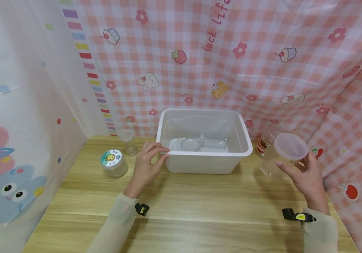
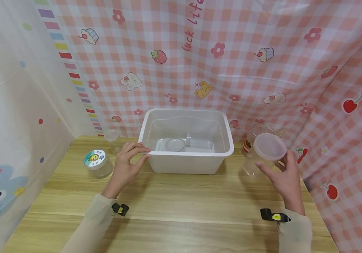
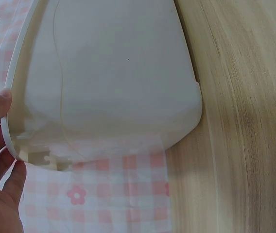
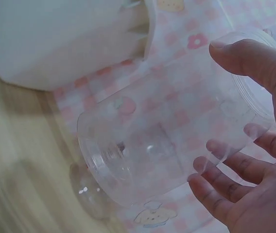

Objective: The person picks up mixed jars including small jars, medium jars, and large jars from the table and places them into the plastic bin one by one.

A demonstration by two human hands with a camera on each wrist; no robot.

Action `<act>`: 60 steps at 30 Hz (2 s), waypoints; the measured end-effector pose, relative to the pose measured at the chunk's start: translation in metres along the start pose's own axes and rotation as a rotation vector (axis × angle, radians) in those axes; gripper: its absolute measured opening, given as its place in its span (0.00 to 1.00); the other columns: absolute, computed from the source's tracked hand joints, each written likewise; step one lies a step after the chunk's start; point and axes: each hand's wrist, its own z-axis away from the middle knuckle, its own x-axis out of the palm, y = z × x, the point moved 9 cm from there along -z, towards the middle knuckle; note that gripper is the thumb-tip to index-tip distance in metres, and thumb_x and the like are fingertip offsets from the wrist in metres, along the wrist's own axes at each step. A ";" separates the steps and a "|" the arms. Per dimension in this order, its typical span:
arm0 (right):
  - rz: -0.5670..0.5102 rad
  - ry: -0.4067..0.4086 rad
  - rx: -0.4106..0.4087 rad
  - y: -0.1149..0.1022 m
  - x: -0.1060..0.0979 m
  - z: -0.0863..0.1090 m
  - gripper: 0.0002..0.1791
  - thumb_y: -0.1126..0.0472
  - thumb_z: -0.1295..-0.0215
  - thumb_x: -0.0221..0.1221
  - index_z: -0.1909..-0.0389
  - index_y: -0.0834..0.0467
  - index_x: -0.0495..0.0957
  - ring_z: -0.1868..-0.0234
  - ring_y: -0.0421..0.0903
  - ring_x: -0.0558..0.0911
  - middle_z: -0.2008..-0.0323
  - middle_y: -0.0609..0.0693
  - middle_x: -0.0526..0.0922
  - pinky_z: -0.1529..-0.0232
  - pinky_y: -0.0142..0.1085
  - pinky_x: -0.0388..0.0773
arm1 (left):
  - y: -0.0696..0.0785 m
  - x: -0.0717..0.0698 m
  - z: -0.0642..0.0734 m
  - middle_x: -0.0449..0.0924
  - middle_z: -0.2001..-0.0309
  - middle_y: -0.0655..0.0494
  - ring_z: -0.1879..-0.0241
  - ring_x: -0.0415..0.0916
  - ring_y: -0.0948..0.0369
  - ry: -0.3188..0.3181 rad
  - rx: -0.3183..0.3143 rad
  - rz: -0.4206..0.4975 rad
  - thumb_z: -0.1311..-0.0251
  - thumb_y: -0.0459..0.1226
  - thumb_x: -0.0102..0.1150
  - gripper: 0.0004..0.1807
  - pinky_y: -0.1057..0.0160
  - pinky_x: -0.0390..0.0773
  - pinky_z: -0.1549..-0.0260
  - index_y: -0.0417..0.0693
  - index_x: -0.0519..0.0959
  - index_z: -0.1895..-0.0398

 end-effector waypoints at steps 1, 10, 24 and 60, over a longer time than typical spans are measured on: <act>-0.006 0.003 -0.015 -0.004 0.000 -0.001 0.50 0.58 0.39 0.73 0.21 0.37 0.56 0.37 0.28 0.69 0.31 0.42 0.70 0.48 0.15 0.68 | 0.000 0.000 0.000 0.85 0.57 0.53 0.47 0.77 0.52 0.001 0.000 0.001 0.41 0.34 0.73 0.06 0.55 0.78 0.42 0.48 0.89 0.61; -0.036 0.037 -0.065 -0.030 -0.004 -0.005 0.51 0.63 0.43 0.75 0.22 0.39 0.59 0.39 0.29 0.71 0.35 0.37 0.72 0.48 0.13 0.68 | -0.001 0.001 0.000 0.85 0.56 0.54 0.46 0.77 0.53 -0.007 -0.023 0.000 0.41 0.35 0.73 0.06 0.56 0.78 0.41 0.48 0.89 0.60; -0.091 0.073 -0.241 -0.080 -0.013 -0.007 0.52 0.74 0.51 0.75 0.24 0.46 0.65 0.40 0.33 0.74 0.37 0.36 0.74 0.46 0.17 0.71 | 0.001 0.000 -0.001 0.85 0.56 0.53 0.46 0.77 0.52 -0.009 -0.016 0.003 0.41 0.34 0.73 0.06 0.56 0.78 0.42 0.47 0.89 0.60; 0.203 -0.193 -0.560 -0.196 0.066 -0.035 0.54 0.53 0.53 0.81 0.24 0.40 0.64 0.41 0.50 0.77 0.36 0.50 0.78 0.41 0.53 0.77 | -0.001 0.000 0.000 0.85 0.57 0.53 0.46 0.77 0.51 0.006 -0.004 0.002 0.42 0.33 0.74 0.07 0.55 0.78 0.42 0.48 0.89 0.61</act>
